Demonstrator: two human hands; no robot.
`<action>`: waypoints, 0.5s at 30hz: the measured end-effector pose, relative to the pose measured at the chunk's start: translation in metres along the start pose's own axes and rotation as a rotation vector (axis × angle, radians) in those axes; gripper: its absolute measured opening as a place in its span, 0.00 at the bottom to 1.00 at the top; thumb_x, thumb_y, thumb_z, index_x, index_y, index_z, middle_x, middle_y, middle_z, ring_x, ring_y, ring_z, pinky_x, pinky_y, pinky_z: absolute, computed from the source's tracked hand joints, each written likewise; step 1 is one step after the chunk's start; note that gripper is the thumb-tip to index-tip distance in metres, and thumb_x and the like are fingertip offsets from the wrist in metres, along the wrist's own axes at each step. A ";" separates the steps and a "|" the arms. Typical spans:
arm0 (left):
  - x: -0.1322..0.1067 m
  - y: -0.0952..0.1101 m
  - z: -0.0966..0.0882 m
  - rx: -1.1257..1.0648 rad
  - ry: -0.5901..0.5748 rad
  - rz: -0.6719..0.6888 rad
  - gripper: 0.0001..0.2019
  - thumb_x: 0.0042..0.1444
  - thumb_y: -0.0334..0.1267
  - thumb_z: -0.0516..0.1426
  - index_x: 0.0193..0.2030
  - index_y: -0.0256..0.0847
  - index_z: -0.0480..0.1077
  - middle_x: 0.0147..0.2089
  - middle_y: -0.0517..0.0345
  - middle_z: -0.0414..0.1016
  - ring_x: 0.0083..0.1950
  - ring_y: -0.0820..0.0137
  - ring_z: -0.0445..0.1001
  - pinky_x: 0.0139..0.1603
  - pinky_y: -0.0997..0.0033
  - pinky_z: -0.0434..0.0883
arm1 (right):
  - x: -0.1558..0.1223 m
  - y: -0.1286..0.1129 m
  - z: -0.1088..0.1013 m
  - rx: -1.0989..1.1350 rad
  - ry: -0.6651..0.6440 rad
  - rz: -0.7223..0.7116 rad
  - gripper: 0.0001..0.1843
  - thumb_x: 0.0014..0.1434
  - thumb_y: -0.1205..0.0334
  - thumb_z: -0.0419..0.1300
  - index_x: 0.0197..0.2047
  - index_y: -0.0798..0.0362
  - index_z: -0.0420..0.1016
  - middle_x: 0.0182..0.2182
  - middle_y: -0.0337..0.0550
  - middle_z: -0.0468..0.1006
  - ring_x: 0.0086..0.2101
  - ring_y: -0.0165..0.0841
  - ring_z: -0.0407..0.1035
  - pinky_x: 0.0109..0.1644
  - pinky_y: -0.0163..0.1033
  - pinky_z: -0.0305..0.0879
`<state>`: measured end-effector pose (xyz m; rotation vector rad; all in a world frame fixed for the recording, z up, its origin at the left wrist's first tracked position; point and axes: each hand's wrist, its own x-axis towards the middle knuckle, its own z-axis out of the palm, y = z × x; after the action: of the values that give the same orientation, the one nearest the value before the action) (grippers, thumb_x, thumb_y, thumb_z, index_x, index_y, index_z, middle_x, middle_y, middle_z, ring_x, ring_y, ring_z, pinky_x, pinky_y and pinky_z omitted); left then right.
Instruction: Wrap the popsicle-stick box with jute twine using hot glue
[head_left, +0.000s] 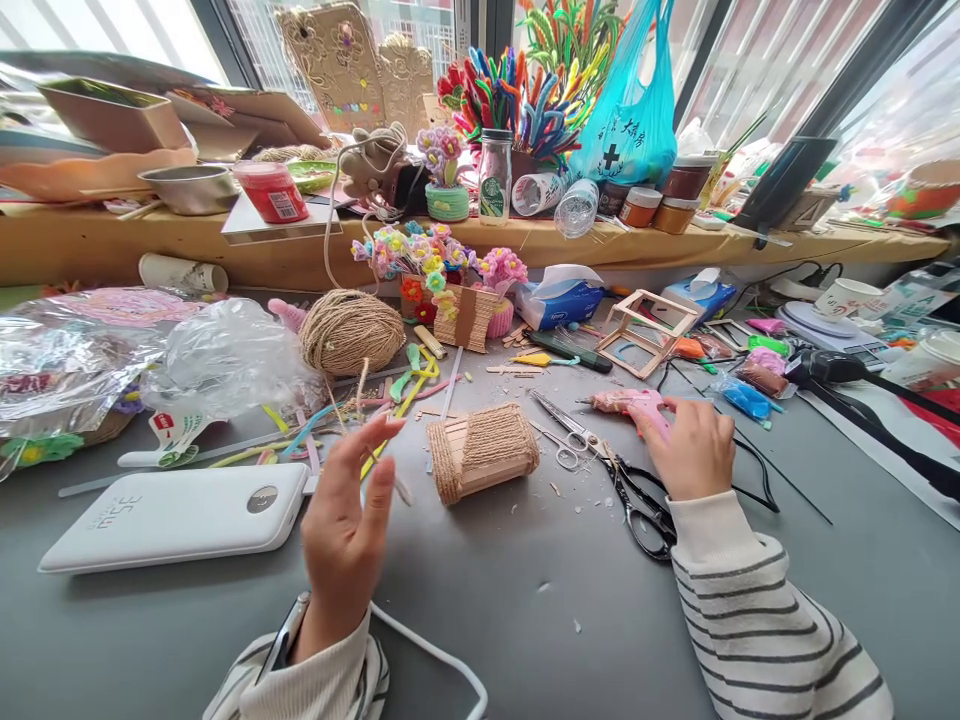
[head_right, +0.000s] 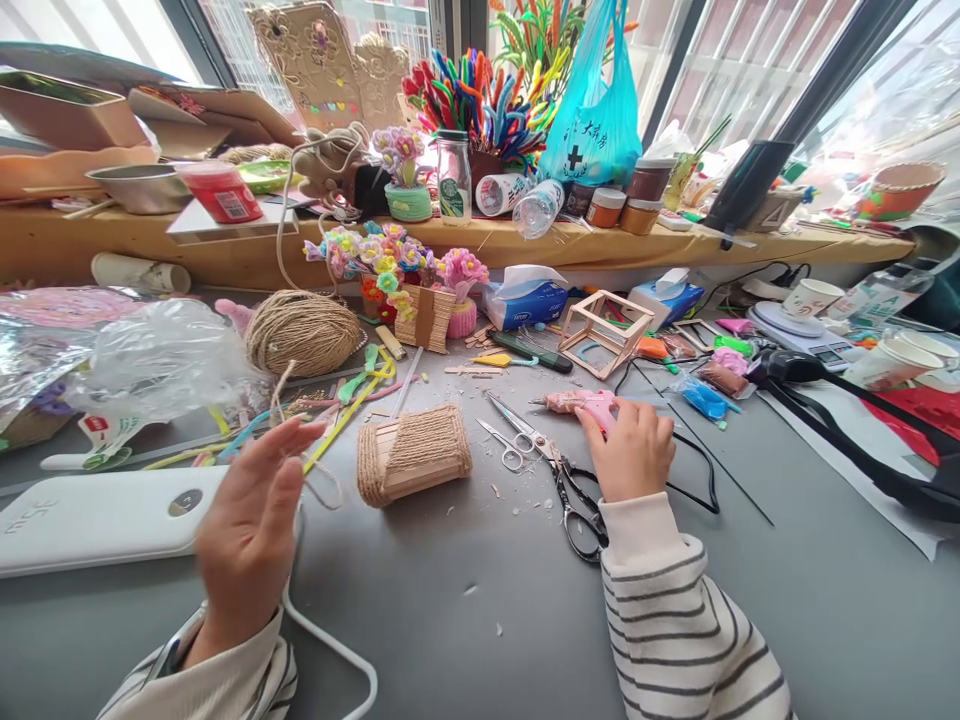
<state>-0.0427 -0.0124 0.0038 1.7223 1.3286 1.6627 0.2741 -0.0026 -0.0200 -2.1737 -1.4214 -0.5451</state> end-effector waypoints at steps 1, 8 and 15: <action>0.000 0.004 -0.002 0.023 0.053 0.038 0.13 0.58 0.33 0.51 0.49 0.45 0.67 0.44 0.58 0.73 0.49 0.72 0.70 0.54 0.69 0.65 | 0.001 -0.001 -0.002 0.050 0.083 -0.066 0.21 0.56 0.48 0.53 0.37 0.59 0.72 0.34 0.56 0.73 0.36 0.45 0.62 0.38 0.47 0.58; 0.002 0.036 -0.014 -0.003 -0.408 0.253 0.15 0.59 0.26 0.46 0.47 0.46 0.66 0.32 0.65 0.72 0.25 0.83 0.69 0.30 0.83 0.69 | -0.009 -0.041 -0.034 0.550 0.268 -0.472 0.10 0.57 0.64 0.55 0.24 0.52 0.65 0.21 0.41 0.67 0.27 0.33 0.60 0.34 0.40 0.58; 0.005 0.049 -0.006 0.164 -0.624 0.329 0.11 0.57 0.27 0.48 0.44 0.44 0.62 0.29 0.68 0.76 0.19 0.84 0.66 0.23 0.87 0.66 | -0.029 -0.090 -0.057 1.039 -0.160 -0.666 0.23 0.54 0.44 0.55 0.45 0.54 0.67 0.28 0.43 0.72 0.28 0.32 0.64 0.30 0.37 0.63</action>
<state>-0.0323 -0.0331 0.0472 2.3934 0.9343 1.0202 0.1765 -0.0271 0.0252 -0.9287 -1.9145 0.1830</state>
